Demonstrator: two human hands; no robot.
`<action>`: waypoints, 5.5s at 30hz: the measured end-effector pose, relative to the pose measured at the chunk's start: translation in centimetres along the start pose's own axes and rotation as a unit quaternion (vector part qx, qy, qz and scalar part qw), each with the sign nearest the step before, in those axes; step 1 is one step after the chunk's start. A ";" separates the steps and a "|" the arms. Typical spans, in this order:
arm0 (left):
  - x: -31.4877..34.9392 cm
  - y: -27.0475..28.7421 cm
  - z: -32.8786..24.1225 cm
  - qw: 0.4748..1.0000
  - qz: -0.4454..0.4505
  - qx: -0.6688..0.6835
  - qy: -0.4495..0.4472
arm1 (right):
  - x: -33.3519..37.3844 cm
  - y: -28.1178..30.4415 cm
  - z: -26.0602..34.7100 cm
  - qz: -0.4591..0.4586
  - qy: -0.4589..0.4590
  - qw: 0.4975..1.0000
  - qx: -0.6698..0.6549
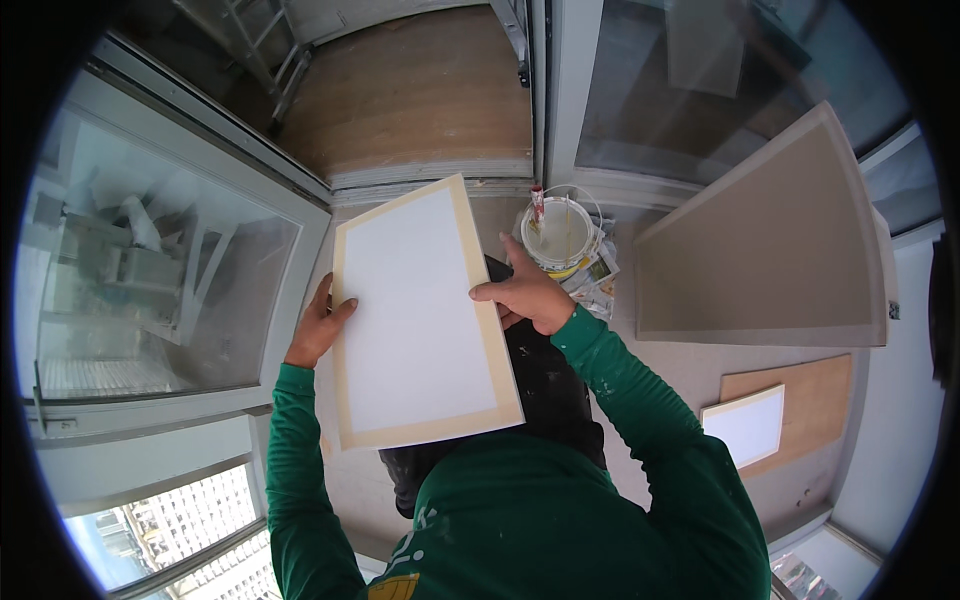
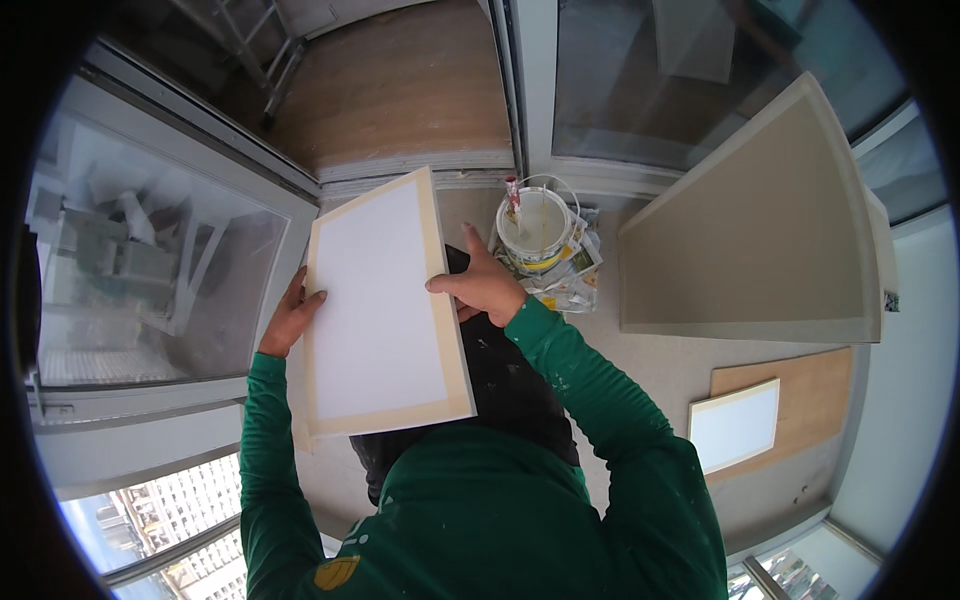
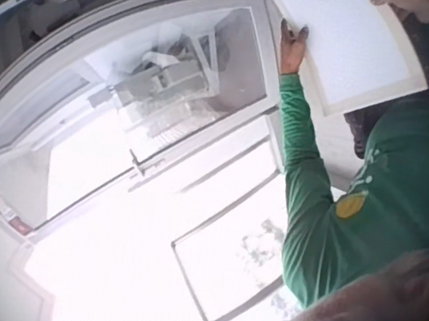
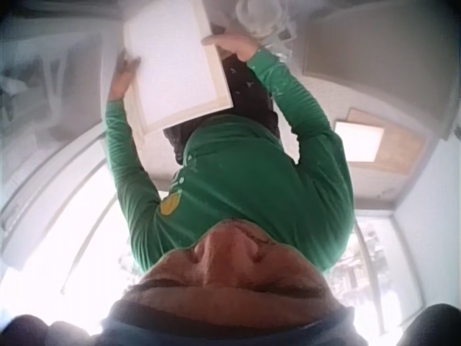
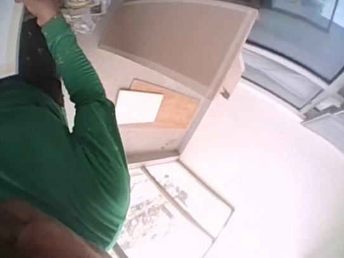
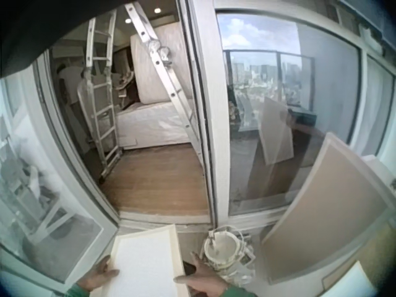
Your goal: The person paints the edges of a white rectangular panel using a paint brush and paint from a container. They hold the panel on their lap and apply paint to the thin sides.
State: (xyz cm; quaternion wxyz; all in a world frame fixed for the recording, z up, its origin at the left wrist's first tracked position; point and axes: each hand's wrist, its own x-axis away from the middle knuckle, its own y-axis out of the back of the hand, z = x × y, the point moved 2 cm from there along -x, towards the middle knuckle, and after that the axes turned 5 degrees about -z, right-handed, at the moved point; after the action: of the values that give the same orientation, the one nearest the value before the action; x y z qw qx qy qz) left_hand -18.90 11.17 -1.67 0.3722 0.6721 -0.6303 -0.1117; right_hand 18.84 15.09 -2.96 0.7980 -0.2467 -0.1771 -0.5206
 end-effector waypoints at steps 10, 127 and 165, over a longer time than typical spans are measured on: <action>0.0 -6.5 -7.6 0.927 0.001 -0.310 -0.210 | 0.7 -0.3 0.7 0.002 -0.038 0.999 0.001; -1.3 -8.6 -8.3 0.912 -0.056 -0.313 -0.259 | -4.8 22.9 -11.7 -0.334 0.183 0.895 0.231; -1.1 -8.6 -7.7 0.908 -0.072 -0.315 -0.267 | -2.7 22.2 -15.1 -0.422 0.212 0.881 -0.011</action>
State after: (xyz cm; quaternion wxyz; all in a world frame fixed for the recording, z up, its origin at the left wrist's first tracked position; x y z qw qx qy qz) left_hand -7.77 14.36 -2.18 0.3734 0.5084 -0.5877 -0.5067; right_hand 38.55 15.84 -21.40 0.5182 -0.0411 -0.0848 -0.8501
